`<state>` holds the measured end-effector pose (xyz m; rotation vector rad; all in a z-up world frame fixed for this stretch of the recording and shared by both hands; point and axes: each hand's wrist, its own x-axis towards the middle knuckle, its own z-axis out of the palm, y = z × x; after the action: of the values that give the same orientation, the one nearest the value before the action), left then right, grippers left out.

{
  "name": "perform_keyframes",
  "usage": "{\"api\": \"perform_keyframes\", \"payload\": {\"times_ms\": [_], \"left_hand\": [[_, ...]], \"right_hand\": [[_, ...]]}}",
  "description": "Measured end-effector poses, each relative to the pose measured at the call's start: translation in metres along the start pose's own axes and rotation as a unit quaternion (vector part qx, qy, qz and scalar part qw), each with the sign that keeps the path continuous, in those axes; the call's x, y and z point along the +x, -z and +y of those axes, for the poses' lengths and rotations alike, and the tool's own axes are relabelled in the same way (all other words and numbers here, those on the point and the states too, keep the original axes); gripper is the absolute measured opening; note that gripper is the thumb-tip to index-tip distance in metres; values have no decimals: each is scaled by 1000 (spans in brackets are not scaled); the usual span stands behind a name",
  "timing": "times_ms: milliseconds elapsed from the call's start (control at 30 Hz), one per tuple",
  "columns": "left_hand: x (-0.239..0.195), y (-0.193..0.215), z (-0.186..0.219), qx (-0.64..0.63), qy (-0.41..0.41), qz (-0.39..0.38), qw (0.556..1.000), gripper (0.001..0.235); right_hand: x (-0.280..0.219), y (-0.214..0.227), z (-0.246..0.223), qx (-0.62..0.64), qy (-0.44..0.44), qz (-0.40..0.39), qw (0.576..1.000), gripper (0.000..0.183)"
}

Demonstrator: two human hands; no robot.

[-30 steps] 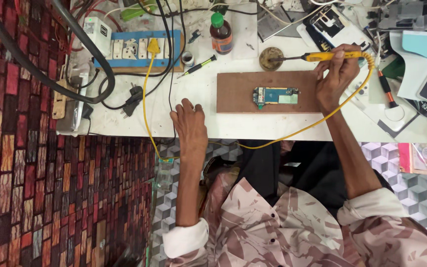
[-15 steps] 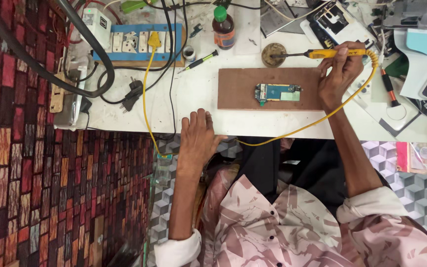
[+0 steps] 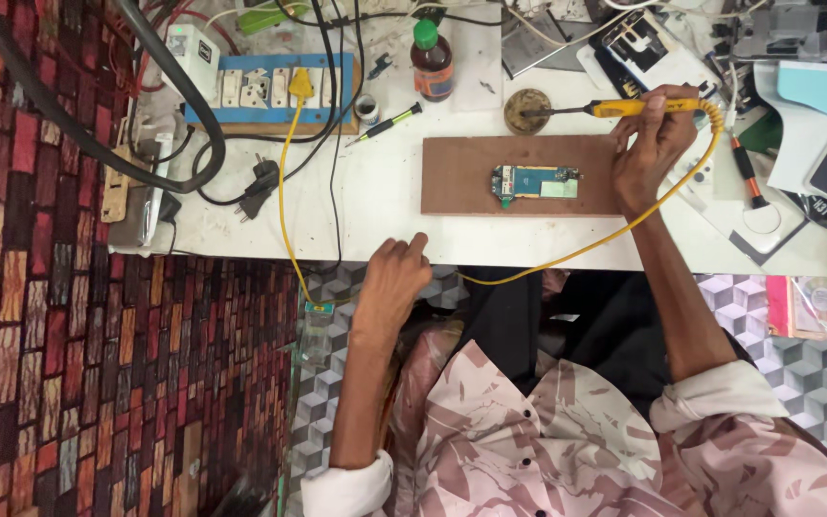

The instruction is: The person uses a soldering iron to apply heat to a small circuit board placed on a wooden board. They repeatedly dip the iron into a small container, likely containing flux or solder, and then apply it to different points on the board.

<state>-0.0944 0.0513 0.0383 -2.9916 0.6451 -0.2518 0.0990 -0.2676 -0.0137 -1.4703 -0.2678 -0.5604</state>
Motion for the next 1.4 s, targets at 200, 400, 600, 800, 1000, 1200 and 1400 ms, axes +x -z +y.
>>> {"api": "perform_keyframes", "payload": {"times_ms": [200, 400, 600, 800, 1000, 1200, 1400], "left_hand": [[-9, -11, 8, 27, -4, 10, 1000, 12], [-11, -1, 8, 26, 12, 13, 1000, 3], [7, 14, 15, -316, 98, 185, 925, 4], [44, 16, 26, -426, 193, 240, 851, 11], [76, 13, 40, -541, 194, 292, 765, 13], [94, 12, 50, -579, 236, 234, 745, 12], [104, 9, 60, -563, 213, 267, 753, 15]], "right_hand": [[0, -1, 0, -8, -3, 0, 1000, 33], [1, 5, 3, 37, -11, 20, 999, 33], [3, 33, 0, 133, -72, 100, 983, 37], [-3, 45, 4, 166, -132, 149, 966, 38], [-23, 61, 9, 233, -168, 161, 944, 39], [-48, 73, -5, 230, -179, 166, 942, 43], [-62, 74, -5, 260, -216, 192, 921, 41]]}}
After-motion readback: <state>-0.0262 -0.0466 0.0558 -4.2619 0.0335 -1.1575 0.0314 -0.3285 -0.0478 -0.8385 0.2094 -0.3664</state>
